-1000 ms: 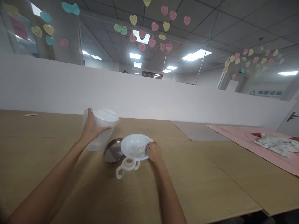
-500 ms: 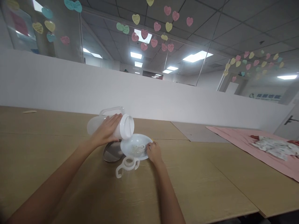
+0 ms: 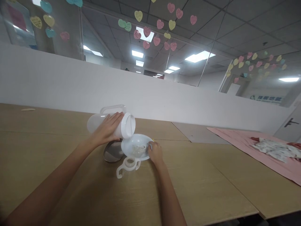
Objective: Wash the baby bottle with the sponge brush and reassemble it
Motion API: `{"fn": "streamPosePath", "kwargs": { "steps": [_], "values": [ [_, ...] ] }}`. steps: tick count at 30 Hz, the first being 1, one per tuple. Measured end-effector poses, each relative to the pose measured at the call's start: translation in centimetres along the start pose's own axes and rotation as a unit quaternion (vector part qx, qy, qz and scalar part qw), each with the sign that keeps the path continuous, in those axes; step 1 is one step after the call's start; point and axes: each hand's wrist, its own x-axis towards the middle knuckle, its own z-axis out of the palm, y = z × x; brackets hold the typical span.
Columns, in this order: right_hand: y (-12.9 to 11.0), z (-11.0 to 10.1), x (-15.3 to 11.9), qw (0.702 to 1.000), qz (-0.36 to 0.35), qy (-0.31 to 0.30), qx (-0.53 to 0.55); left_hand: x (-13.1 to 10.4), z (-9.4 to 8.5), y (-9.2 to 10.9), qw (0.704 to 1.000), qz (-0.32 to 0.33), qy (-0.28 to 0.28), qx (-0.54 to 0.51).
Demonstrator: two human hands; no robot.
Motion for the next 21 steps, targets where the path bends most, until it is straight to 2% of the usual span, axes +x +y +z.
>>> {"fn": "streamPosePath", "kwargs": {
  "steps": [8,21],
  "values": [
    [-0.08,-0.08,-0.07,1.0,0.017,0.009,0.004,-0.11,-0.1,-0.07,1.0,0.008,0.006,-0.001],
    [-0.03,-0.13,-0.09,1.0,0.002,0.011,0.012,-0.03,0.35,-0.4,1.0,0.012,0.008,0.006]
  ]
}}
